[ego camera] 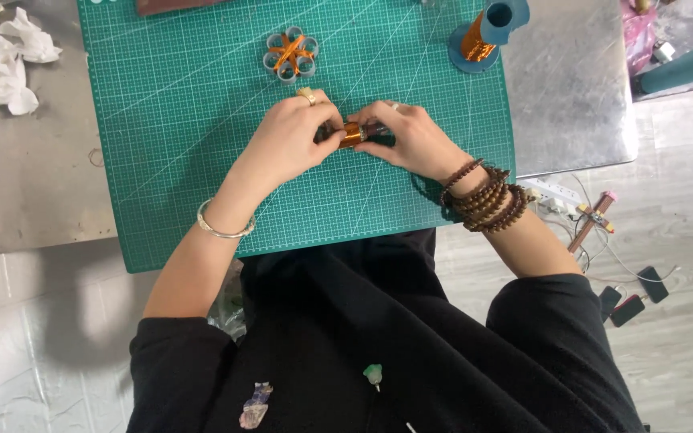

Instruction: Assembling and inspecting a copper-wound motor rotor on a workstation.

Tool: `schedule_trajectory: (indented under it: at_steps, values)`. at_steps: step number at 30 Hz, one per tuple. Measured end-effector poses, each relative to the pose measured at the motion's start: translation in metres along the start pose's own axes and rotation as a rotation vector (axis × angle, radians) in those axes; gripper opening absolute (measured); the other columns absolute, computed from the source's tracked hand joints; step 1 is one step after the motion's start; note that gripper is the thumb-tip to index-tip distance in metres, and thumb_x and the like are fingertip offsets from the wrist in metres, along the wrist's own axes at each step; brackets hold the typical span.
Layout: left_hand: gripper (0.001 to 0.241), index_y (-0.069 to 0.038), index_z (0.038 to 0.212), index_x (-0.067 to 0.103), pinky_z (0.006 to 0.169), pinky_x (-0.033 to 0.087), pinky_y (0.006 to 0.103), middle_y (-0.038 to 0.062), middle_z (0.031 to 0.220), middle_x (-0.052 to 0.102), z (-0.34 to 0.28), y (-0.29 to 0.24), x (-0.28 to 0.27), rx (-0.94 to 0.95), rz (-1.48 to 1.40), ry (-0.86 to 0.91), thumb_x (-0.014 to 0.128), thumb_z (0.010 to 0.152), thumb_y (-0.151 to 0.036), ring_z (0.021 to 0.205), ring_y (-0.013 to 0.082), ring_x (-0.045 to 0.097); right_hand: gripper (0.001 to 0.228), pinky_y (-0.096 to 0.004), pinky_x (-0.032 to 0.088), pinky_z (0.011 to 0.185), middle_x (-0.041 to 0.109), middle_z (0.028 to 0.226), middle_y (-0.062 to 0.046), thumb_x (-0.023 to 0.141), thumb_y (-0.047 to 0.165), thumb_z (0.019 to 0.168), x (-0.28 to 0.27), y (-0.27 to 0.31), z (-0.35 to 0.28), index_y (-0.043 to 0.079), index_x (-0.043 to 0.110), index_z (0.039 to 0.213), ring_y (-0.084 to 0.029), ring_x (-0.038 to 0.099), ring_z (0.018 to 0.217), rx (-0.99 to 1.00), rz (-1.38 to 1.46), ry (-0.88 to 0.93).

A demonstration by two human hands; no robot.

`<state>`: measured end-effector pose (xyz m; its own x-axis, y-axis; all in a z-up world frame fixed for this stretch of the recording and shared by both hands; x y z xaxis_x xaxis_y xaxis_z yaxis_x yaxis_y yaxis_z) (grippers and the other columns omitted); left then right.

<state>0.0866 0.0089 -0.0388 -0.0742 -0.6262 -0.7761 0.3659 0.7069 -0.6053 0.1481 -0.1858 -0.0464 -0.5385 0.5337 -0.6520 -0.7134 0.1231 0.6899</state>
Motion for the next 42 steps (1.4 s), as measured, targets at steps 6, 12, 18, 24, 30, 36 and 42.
schedule_trajectory:
  at_steps: [6, 12, 18, 24, 30, 36, 42]
  values:
    - [0.013, -0.006, 0.082, 0.068, 0.072, 0.053, 0.0357, 0.004, 0.082, 0.064, 0.0, 0.003, 0.015, 0.073, 0.255, -0.088, 0.064, 0.088, -0.017, 0.073, 0.0226, 0.064, 0.03, -0.039, 0.058, 0.066, 0.066, 0.092, -0.02, 0.074, 0.009, 0.082, 0.0, 0.001, -0.001, -0.001, 0.054, 0.101, -0.034, 0.067, 0.079, -0.006, -0.035, 0.006]
    - [0.014, -0.008, 0.076, 0.063, 0.079, 0.045, 0.0368, 0.004, 0.074, 0.061, 0.001, 0.015, 0.043, 0.163, 0.517, -0.132, 0.058, 0.086, -0.017, 0.069, 0.0227, 0.064, 0.033, -0.035, 0.057, 0.067, 0.066, 0.086, -0.014, 0.076, 0.011, 0.081, 0.007, -0.006, -0.005, 0.001, 0.055, 0.105, -0.029, 0.067, 0.077, -0.044, -0.109, -0.036]
    - [0.012, -0.003, 0.075, 0.062, 0.083, 0.04, 0.0375, 0.006, 0.077, 0.062, 0.007, 0.001, 0.045, 0.17, 0.654, -0.224, 0.057, 0.086, -0.005, 0.075, 0.0239, 0.063, 0.033, -0.035, 0.057, 0.068, 0.066, 0.084, -0.014, 0.076, 0.007, 0.08, 0.008, -0.007, -0.005, 0.0, 0.055, 0.105, -0.028, 0.067, 0.076, -0.056, -0.123, -0.048]
    - [0.008, -0.006, 0.076, 0.058, 0.062, 0.051, 0.0371, 0.008, 0.066, 0.058, 0.005, 0.002, 0.038, 0.12, 0.553, -0.218, 0.057, 0.081, -0.011, 0.062, 0.0284, 0.064, 0.032, -0.034, 0.056, 0.067, 0.067, 0.081, -0.012, 0.076, 0.013, 0.081, 0.008, -0.001, -0.004, 0.001, 0.056, 0.104, -0.026, 0.067, 0.072, -0.095, -0.213, -0.078]
    - [0.012, -0.01, 0.073, 0.056, 0.057, 0.052, 0.0353, 0.003, 0.067, 0.055, -0.003, -0.002, 0.019, 0.102, 0.48, -0.298, 0.057, 0.084, -0.016, 0.059, 0.0242, 0.062, 0.031, -0.034, 0.055, 0.067, 0.066, 0.08, -0.014, 0.077, 0.01, 0.081, 0.005, 0.0, -0.003, 0.0, 0.058, 0.103, -0.029, 0.066, 0.074, -0.092, -0.144, -0.086]
    - [0.006, -0.004, 0.082, 0.062, 0.056, 0.054, 0.026, 0.003, 0.078, 0.054, -0.015, -0.009, -0.004, 0.086, 0.106, -0.301, 0.06, 0.087, -0.003, 0.066, 0.02, 0.062, 0.03, -0.035, 0.053, 0.072, 0.066, 0.089, -0.015, 0.078, 0.005, 0.081, 0.006, -0.015, -0.006, -0.001, 0.06, 0.104, -0.03, 0.063, 0.08, -0.108, -0.087, -0.092]
    - [0.007, -0.003, 0.093, 0.057, 0.06, 0.047, 0.0287, 0.007, 0.099, 0.051, -0.02, -0.001, 0.011, 0.094, 0.07, -0.234, 0.062, 0.092, -0.007, 0.068, 0.016, 0.051, 0.03, -0.035, 0.055, 0.083, 0.056, 0.106, -0.017, 0.068, 0.01, 0.09, 0.002, -0.012, -0.008, -0.001, 0.051, 0.113, -0.025, 0.06, 0.088, -0.016, -0.031, 0.052]
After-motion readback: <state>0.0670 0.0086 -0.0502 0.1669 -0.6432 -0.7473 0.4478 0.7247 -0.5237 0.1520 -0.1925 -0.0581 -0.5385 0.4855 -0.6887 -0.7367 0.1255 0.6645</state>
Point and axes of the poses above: each hand's wrist, its own z-axis towards the middle knuckle, its own x-axis out of the palm, y = z × x, the point moved 1 cm from there along z, towards the middle knuckle
